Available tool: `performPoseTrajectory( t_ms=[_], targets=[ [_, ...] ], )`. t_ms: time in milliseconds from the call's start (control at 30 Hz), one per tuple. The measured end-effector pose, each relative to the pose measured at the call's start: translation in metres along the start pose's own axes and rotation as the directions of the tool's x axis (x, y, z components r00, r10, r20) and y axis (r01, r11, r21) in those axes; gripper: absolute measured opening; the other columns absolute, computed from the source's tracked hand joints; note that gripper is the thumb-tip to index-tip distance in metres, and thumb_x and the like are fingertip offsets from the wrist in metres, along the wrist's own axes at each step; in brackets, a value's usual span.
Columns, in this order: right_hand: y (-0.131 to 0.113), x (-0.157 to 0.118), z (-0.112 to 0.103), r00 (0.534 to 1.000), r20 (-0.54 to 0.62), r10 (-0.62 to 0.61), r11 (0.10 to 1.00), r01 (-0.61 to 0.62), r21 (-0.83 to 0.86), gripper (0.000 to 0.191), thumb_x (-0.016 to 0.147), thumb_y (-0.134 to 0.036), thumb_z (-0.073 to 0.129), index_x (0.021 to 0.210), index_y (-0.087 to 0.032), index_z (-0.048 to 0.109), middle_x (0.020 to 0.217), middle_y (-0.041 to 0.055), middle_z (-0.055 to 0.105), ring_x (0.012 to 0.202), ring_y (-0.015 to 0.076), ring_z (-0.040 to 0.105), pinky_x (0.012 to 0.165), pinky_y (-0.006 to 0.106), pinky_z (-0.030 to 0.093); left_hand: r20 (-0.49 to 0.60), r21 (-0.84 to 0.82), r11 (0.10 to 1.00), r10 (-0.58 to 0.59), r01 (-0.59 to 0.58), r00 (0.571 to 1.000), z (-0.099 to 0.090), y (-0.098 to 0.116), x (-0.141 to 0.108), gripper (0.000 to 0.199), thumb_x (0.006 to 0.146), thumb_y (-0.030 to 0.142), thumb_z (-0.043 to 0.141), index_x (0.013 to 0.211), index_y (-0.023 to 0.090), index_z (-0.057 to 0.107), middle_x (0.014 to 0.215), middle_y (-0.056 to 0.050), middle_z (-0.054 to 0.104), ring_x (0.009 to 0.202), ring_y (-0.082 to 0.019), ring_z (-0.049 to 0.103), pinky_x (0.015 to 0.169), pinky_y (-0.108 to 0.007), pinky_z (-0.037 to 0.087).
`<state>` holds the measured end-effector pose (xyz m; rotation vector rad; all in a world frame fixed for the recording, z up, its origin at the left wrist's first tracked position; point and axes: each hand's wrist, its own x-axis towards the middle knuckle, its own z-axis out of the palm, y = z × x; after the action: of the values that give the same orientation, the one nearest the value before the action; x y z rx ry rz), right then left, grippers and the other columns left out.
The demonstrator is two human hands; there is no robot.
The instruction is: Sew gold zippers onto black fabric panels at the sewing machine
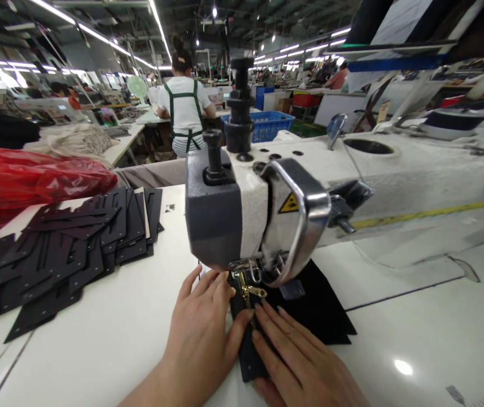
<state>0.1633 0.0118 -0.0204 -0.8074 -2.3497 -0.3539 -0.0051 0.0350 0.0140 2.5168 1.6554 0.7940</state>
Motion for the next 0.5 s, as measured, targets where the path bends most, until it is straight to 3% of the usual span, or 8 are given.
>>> performPoseTrajectory(
  t_ms=[267,500],
  targets=[
    [0.006,0.008,0.0,0.999,0.042,0.001,1.0,-0.002,0.021,0.031,0.086,-0.018,0.039,0.094,-0.007,0.067,0.105,0.0181,0.064,0.098,0.0275,0.061,0.079,0.036,0.055,0.013,0.0,1.0,-0.005,0.005,1.0,0.002,-0.004,0.006,0.009,0.077,0.02,0.054,0.084,0.016,0.057,0.084,-0.007,0.064,0.093,-0.027,0.057,0.089,-0.048,0.037],
    [0.006,0.014,-0.011,0.993,0.061,0.103,0.985,-0.11,0.136,0.029,0.086,-0.018,0.041,0.1,-0.009,0.064,0.109,0.0139,0.063,0.102,0.0245,0.058,0.085,0.035,0.051,0.035,0.058,0.998,-0.037,0.035,0.999,0.0,-0.004,0.005,0.007,0.079,0.022,0.054,0.084,0.017,0.056,0.088,-0.007,0.063,0.096,-0.026,0.056,0.09,-0.048,0.038]
  ],
)
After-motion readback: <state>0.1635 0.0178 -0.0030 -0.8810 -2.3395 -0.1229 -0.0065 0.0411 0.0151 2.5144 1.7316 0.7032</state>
